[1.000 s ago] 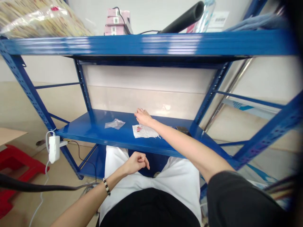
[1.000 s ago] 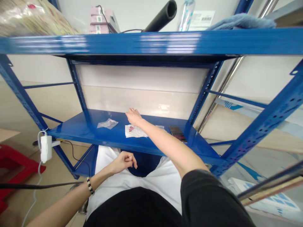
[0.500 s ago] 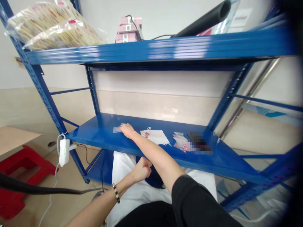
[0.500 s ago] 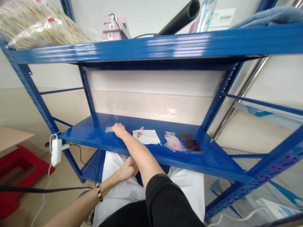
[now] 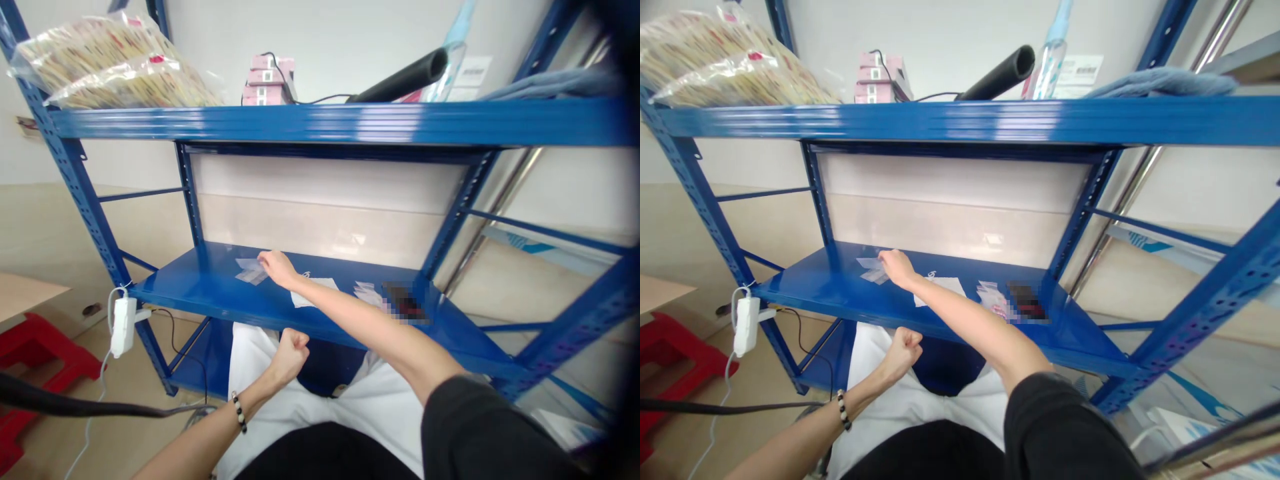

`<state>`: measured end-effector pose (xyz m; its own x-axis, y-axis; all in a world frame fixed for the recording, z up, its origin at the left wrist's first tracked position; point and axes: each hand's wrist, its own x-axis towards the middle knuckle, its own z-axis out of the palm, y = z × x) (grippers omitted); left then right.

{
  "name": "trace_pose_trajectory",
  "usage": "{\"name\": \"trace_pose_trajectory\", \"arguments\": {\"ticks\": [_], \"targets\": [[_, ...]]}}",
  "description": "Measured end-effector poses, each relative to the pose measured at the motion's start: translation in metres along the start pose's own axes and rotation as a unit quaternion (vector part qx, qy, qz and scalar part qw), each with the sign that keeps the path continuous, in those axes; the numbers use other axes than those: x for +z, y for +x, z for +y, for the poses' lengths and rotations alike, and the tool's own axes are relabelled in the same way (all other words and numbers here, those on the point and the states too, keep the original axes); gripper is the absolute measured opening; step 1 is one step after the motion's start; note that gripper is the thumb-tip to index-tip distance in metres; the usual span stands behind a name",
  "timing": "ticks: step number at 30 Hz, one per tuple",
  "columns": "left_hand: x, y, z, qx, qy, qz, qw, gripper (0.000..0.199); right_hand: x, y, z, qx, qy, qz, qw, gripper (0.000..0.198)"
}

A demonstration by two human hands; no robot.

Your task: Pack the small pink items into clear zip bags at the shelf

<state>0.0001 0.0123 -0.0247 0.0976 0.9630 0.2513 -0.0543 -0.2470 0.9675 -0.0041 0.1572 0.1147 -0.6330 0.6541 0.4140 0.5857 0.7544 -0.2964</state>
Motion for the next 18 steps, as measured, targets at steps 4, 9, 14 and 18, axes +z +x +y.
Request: {"name": "trace_pose_trajectory", "arguments": {"ticks": [4, 9, 14, 18], "targets": [[0.004, -0.016, 0.005, 0.05, 0.051, 0.004, 0.997, 0.029, -0.021, -0.086, -0.012, 0.054, 0.287, 0.085, 0.953, 0.018], [0.015, -0.048, 0.016, 0.239, 0.274, -0.111, 0.925, 0.024, -0.002, -0.237, -0.015, 0.154, 0.454, 0.128, 0.868, 0.024], [0.018, -0.043, 0.03, 0.356, 0.408, -0.15, 0.827, 0.015, 0.014, -0.301, -0.001, 0.265, 0.531, 0.139, 0.793, 0.03], [0.012, -0.029, 0.038, 0.309, 0.436, -0.166, 0.829, 0.008, 0.003, -0.293, 0.013, 0.245, 0.553, 0.134, 0.785, 0.034]]}}
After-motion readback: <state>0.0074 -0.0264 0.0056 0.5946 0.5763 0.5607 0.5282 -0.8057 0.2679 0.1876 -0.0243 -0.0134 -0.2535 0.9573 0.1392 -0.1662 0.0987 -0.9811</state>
